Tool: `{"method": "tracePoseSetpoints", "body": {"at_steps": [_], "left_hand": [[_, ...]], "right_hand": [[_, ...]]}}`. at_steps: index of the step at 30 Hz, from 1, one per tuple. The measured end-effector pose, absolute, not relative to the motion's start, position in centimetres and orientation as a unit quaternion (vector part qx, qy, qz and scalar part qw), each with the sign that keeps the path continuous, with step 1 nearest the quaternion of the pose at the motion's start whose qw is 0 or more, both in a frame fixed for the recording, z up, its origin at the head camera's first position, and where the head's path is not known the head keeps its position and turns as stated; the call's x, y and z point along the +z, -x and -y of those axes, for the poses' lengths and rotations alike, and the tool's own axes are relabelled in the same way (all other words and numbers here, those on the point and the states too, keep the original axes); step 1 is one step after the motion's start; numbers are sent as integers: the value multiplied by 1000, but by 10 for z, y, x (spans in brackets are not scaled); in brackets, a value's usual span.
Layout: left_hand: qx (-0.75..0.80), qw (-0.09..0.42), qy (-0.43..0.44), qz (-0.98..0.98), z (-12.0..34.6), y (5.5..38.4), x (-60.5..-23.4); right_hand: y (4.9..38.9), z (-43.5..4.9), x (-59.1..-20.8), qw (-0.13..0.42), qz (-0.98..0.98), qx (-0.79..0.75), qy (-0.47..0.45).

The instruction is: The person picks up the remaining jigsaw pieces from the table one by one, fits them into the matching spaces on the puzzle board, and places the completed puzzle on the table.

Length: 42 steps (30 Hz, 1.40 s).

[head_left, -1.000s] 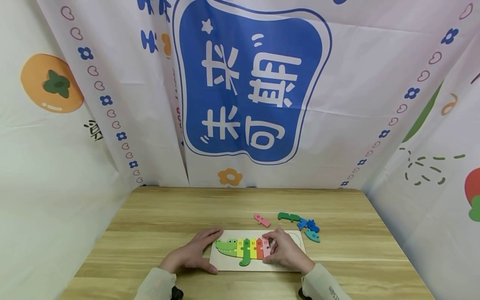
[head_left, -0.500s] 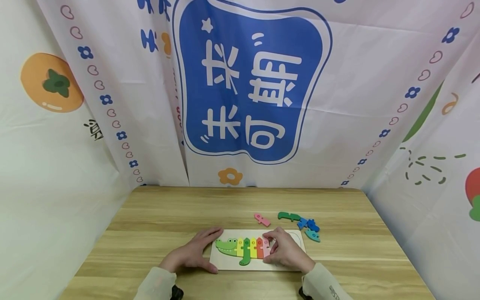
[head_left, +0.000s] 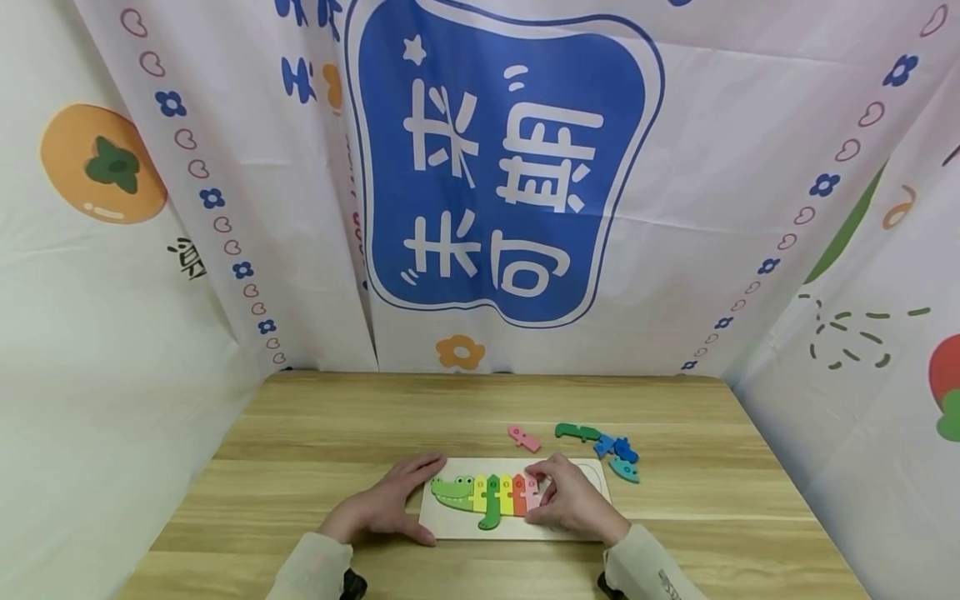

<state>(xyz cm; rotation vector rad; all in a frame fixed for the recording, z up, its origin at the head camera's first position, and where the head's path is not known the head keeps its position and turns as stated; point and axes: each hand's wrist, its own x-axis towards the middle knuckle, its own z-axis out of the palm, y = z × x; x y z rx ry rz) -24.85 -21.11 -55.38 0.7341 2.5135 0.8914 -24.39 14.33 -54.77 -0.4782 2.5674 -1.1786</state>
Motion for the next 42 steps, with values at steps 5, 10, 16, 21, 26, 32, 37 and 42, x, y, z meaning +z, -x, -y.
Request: {"method": "tracePoseSetpoints", "body": {"at_steps": [5, 10, 16, 21, 26, 32, 37, 42], "left_hand": [[316, 185, -261, -893, 211, 249, -554], [316, 185, -261, -893, 211, 248, -554], [318, 187, -261, -892, 211, 248, -553], [320, 188, -261, -891, 210, 248, -554], [322, 189, -259, -891, 210, 248, -554], [323, 189, -258, -891, 211, 247, -553], [322, 189, -261, -890, 211, 246, -552], [321, 189, -258, -892, 210, 245, -551]], "right_hand": [[244, -146, -545, 132, -893, -396, 168], [248, -152, -541, 123, -896, -394, 166], [256, -162, -537, 93, -899, -396, 161], [265, -170, -536, 55, -904, -396, 153], [279, -169, -532, 33, -906, -399, 141], [300, -156, -527, 34, -904, -403, 138], [311, -140, -528, 63, -908, -388, 145], [317, -127, -527, 89, -913, -371, 143]]}}
